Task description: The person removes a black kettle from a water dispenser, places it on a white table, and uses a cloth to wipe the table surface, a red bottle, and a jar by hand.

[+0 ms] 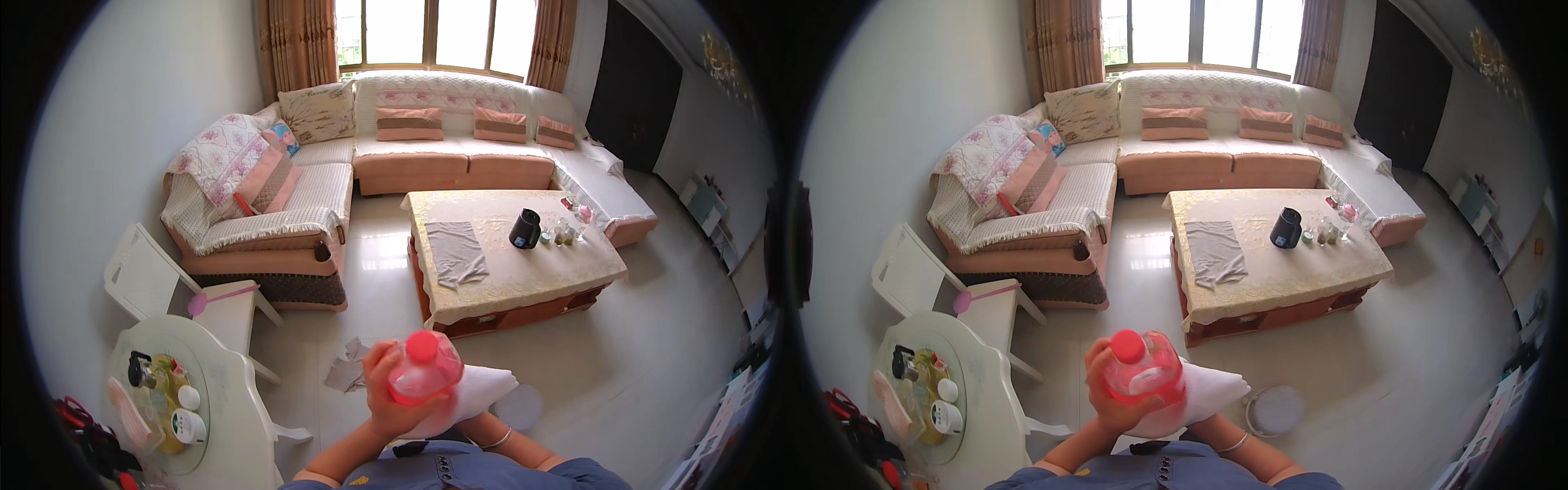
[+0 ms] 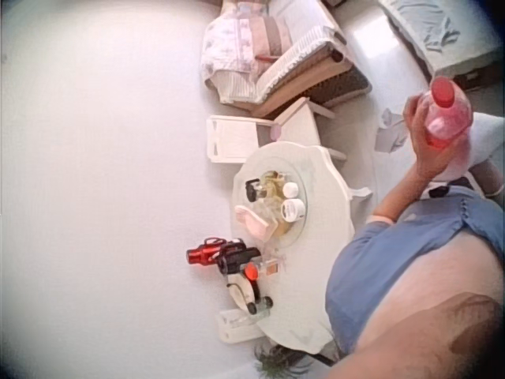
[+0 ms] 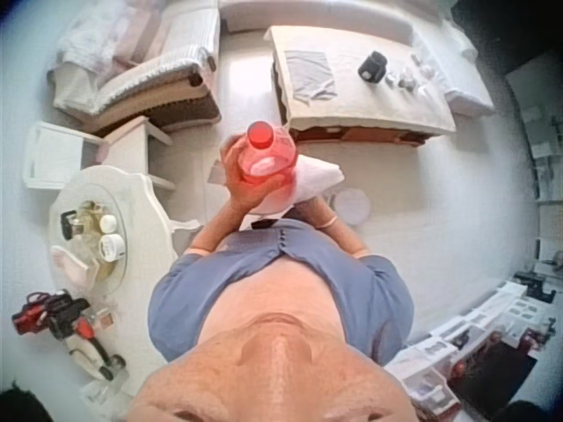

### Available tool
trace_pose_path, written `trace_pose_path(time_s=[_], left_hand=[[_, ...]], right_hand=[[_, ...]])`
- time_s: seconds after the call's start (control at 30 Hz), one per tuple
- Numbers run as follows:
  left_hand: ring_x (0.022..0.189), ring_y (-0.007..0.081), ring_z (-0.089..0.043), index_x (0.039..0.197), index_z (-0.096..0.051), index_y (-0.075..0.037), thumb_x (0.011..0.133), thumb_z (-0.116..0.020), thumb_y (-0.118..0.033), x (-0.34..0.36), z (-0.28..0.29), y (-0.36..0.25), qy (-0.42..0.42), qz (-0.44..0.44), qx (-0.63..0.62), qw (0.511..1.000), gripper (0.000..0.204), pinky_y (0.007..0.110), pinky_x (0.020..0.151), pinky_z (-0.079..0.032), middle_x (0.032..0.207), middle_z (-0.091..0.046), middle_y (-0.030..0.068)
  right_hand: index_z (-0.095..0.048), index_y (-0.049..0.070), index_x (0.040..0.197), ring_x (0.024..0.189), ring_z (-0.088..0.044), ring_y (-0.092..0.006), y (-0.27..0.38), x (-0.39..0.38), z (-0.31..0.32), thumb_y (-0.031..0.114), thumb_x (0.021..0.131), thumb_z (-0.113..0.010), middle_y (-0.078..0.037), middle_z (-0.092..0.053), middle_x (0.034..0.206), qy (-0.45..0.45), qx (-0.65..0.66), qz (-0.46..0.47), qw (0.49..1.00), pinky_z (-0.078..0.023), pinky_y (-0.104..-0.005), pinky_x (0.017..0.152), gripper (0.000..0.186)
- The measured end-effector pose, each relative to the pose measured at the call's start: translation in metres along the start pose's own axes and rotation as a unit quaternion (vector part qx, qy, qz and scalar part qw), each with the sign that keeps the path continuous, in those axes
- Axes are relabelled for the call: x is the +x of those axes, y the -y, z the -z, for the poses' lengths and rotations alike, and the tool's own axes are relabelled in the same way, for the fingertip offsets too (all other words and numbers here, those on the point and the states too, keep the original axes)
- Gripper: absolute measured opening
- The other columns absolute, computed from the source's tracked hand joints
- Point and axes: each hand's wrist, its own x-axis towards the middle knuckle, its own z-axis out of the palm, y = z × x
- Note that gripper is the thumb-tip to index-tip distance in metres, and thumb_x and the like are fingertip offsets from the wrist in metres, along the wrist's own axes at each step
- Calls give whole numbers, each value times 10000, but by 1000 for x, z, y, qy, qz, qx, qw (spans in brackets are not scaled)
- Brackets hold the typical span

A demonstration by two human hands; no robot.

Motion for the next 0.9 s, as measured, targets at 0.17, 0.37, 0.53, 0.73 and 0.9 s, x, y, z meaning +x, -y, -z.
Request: trace_pose_path(time_s=[0.17, 0.37, 0.53, 0.73, 0.9], left_hand=[[1007, 345, -443, 1183, -348, -110, 478, -842, -201, 17, -13, 31, 79, -54, 18, 995, 865, 430, 818, -413, 1155, -367, 229], [1021, 340, -426, 1203, -306, -116, 487, -836, -169, 50, -34, 97, 65, -63, -7, 996, 892, 425, 815, -418, 1167, -335, 218], [1043, 332, -412, 1206, -308, -91, 511, -825, -159, 111, -59, 141, 93, -51, 88, 990, 869, 404, 837, -413, 1169, -330, 213], [1086, 284, -398, 1222, -303, -45, 576, -782, -152, 157, -97, 203, 80, 72, 37, 994, 811, 376, 897, -375, 1185, -327, 173], [1039, 327, -434, 1186, -357, -23, 587, -783, -177, 185, -122, 235, 102, 90, 66, 989, 750, 387, 874, -392, 1148, -380, 194]], right_hand=[[-489, 40, 983, 831, -556, -156, 13, 38, 13, 268, 916, -398, -90, -561, 970, -28, -127, 53, 990, -479, -314, 756, 255], [-514, 39, 928, 776, -568, -146, 45, 99, 40, 267, 919, -405, -75, -583, 900, -59, -342, 137, 928, -494, -304, 715, 253], [-472, 35, 1121, 832, -566, -125, 73, 177, 54, 258, 934, -368, -71, -570, 980, -81, -44, 26, 995, -492, -258, 700, 309], [-433, 27, 1168, 947, -528, -139, 134, 241, 69, 266, 939, -347, -90, -543, 1048, 5, -144, 119, 982, -457, -267, 784, 342], [-480, -21, 1112, 862, -502, -109, 166, 293, 83, 219, 925, -386, -65, -543, 994, -16, -198, 161, 967, -421, -231, 739, 319]])
